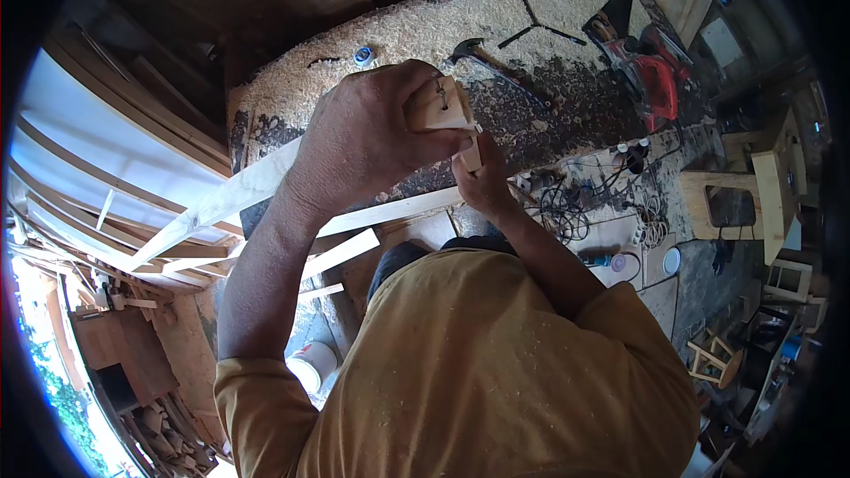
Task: Assemble a wooden frame using a hammer and nails, then smooth the edges with an electric planer.
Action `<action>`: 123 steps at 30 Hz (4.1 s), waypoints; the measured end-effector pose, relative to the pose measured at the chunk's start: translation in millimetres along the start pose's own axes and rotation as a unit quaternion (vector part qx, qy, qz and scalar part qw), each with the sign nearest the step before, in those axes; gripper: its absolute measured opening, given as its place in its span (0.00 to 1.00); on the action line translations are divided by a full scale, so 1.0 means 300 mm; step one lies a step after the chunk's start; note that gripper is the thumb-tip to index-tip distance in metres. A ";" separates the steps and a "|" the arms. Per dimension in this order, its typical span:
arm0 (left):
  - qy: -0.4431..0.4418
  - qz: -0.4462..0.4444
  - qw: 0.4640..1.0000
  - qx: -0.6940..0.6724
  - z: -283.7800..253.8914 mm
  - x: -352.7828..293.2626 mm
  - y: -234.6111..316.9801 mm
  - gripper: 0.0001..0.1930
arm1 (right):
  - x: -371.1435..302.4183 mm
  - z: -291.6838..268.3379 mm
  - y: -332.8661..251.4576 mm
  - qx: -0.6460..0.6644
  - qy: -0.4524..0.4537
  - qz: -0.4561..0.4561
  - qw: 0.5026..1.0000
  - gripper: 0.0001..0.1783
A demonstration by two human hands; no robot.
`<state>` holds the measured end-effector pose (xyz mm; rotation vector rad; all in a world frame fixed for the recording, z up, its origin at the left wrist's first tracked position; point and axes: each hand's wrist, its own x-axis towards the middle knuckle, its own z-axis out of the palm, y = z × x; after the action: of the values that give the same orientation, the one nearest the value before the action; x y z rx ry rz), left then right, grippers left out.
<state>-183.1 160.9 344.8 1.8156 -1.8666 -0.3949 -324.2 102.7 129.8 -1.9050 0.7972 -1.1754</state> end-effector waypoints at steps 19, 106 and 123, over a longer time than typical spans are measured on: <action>-0.026 -0.027 0.998 -0.042 -0.005 0.016 -0.024 0.19 | 0.253 -0.206 -0.283 0.104 -0.100 -0.231 0.962 0.33; -0.053 -0.038 0.990 -0.121 0.010 -0.011 -0.013 0.25 | -0.214 -0.138 0.545 -0.070 -0.345 0.094 0.931 0.21; -0.024 0.000 0.992 -0.122 0.015 0.000 -0.017 0.21 | -0.210 -0.133 0.569 -0.091 -0.341 0.031 0.935 0.19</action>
<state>-181.2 159.9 338.5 1.6552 -1.7635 -0.6421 -405.6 52.6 -30.0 -2.2148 0.5794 -0.3431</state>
